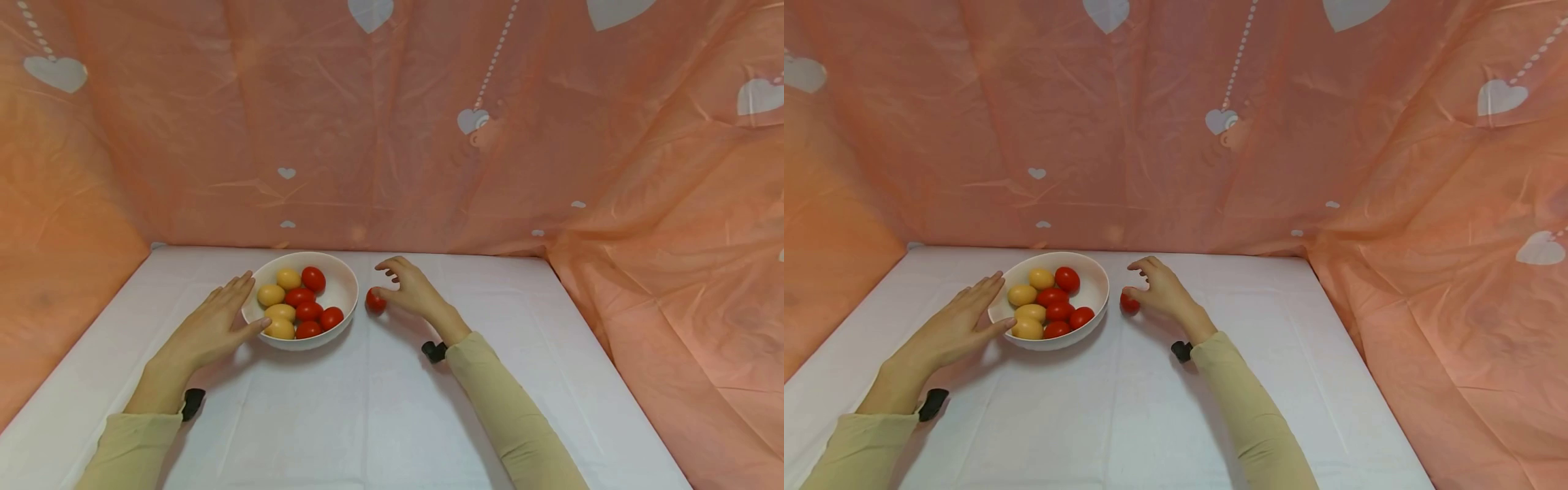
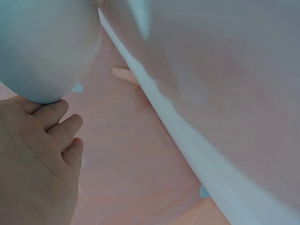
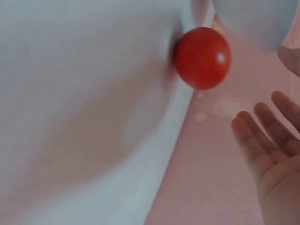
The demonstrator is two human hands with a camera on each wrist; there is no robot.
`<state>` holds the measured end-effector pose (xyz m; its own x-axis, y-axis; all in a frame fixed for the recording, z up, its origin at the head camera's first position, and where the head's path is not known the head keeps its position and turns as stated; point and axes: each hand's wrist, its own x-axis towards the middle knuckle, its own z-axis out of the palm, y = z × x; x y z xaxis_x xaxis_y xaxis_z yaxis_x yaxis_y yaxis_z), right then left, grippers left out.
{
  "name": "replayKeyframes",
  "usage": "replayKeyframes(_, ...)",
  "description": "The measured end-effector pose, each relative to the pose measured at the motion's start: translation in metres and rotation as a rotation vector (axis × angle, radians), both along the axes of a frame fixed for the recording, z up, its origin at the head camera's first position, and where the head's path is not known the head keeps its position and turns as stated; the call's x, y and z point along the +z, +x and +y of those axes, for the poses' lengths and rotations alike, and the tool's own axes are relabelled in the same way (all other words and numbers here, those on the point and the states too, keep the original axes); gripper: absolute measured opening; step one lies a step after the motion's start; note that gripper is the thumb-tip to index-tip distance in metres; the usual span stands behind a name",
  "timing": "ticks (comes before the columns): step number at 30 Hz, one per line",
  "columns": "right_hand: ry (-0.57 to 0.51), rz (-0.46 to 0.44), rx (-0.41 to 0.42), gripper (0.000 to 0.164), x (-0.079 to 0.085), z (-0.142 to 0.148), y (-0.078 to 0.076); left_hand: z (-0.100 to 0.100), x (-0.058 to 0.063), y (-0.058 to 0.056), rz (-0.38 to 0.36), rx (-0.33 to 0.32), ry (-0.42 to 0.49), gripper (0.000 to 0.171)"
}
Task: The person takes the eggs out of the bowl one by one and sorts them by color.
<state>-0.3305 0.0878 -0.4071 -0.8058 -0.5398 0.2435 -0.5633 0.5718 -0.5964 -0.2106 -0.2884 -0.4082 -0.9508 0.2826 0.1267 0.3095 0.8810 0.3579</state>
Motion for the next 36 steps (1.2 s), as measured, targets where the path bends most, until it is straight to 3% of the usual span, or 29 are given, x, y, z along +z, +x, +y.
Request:
replayKeyframes(9,-0.042,0.152,0.096,0.041,0.022,-0.027,0.005,0.000,0.000,0.000,0.008,-0.005,0.007,0.098)
replayKeyframes(17,-0.014,0.112,0.164,0.042,0.031,-0.050,0.002,0.000,0.001,0.000,0.013,-0.008,0.011,0.097)
replayKeyframes(31,0.234,0.059,0.249,0.043,0.031,-0.092,-0.020,-0.002,-0.002,-0.001,0.008,-0.003,0.004,0.098)
replayKeyframes(36,0.327,0.096,0.309,0.044,0.031,-0.104,-0.023,-0.002,-0.002,-0.001,0.001,0.004,0.003,0.099)
